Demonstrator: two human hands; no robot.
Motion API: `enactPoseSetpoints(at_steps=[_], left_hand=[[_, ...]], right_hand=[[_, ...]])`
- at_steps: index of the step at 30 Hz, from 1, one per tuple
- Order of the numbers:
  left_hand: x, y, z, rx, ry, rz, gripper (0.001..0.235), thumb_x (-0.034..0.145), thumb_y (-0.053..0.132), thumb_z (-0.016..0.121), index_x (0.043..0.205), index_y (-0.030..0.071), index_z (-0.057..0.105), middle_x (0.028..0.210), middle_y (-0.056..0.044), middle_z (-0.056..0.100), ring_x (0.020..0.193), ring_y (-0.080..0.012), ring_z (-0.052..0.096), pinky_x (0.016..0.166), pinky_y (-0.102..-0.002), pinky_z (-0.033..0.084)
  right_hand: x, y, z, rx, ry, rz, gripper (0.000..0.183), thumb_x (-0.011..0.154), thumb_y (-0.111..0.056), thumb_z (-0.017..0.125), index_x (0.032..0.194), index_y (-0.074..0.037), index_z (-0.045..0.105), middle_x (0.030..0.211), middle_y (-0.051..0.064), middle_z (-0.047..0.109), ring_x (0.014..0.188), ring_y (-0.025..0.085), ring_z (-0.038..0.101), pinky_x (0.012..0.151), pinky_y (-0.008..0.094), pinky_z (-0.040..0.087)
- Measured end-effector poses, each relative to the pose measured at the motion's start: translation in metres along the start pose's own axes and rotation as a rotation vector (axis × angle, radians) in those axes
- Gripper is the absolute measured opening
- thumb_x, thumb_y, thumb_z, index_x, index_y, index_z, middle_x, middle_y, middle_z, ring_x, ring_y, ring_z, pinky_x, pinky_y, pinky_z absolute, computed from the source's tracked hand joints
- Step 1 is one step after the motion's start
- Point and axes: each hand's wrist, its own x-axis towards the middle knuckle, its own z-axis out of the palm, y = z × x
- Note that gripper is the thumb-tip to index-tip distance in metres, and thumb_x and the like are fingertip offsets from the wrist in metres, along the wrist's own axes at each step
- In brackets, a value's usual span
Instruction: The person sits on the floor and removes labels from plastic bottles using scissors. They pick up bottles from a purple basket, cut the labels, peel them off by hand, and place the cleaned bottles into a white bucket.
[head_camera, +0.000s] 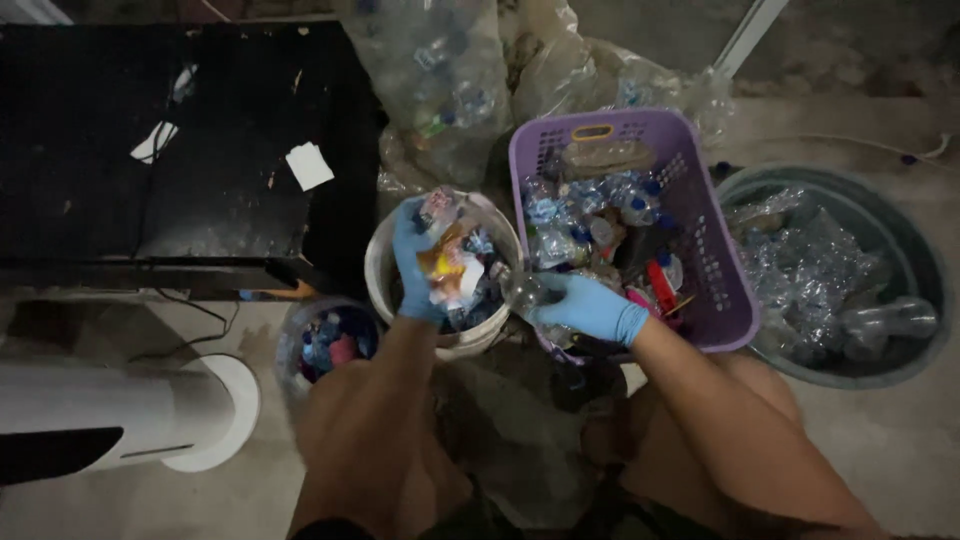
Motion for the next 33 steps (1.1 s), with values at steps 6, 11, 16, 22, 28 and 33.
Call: enactPoseSetpoints(at_steps=[6,11,16,22,28,33], left_hand=[[0.076,-0.109,-0.056,1.090,-0.091,0.059,0.017,0.076,0.070,0.063,0.081,0.054,0.059,0.089,0.024,0.068,0.089,0.0019,0.069,0.077,-0.024,0.053],[0.050,-0.145,-0.084,1.403,-0.137,-0.146,0.021,0.091,0.026,0.055,0.095,0.020,0.075,0.095,-0.004,0.077,0.100,-0.0232,0.075,0.087,-0.039,0.060],[0.035,-0.162,-0.088,1.484,-0.094,-0.368,0.028,0.090,0.032,0.063,0.114,0.019,0.072,0.115,-0.007,0.073,0.106,-0.0298,0.073,0.086,-0.047,0.061],[-0.022,0.014,0.027,0.690,-0.044,0.391,0.045,0.091,0.034,0.068,0.122,0.003,0.061,0.115,-0.022,0.063,0.108,-0.0401,0.061,0.089,-0.050,0.049],[-0.039,0.030,0.104,-0.900,-0.998,-0.557,0.064,0.103,0.047,0.058,0.151,0.005,0.049,0.123,-0.013,0.064,0.104,-0.0229,0.059,0.069,-0.022,0.049],[-0.078,0.082,0.101,-1.239,-1.292,-0.401,0.115,0.079,0.026,0.090,0.161,-0.004,0.016,0.129,-0.041,0.058,0.118,-0.0524,0.063,0.079,-0.049,0.063]], right_hand=[[0.008,-0.004,-0.011,-0.126,0.094,0.098,0.071,0.072,-0.051,0.084,0.130,-0.012,0.069,0.124,0.013,0.075,0.125,0.033,0.064,0.108,0.046,0.048],[0.017,0.016,-0.017,0.257,0.250,0.090,0.053,0.082,-0.032,0.085,0.125,-0.006,0.070,0.111,0.004,0.073,0.107,0.021,0.068,0.091,0.037,0.057],[0.014,0.004,-0.008,0.579,0.269,0.103,0.048,0.084,-0.019,0.084,0.125,-0.001,0.066,0.117,0.011,0.071,0.107,0.025,0.068,0.094,0.045,0.057],[-0.001,0.001,-0.005,1.101,0.062,0.117,0.039,0.084,0.001,0.075,0.120,0.001,0.061,0.106,0.015,0.068,0.088,0.040,0.073,0.070,0.063,0.061],[0.016,0.060,0.043,1.487,-0.313,-0.005,0.052,0.079,-0.013,0.077,0.127,0.000,0.063,0.126,0.019,0.070,0.112,0.039,0.069,0.094,0.060,0.057],[-0.001,0.020,0.057,1.693,-0.947,-0.179,0.027,0.083,-0.023,0.077,0.094,-0.006,0.060,0.060,-0.005,0.060,0.049,0.006,0.057,0.075,0.030,0.054]])
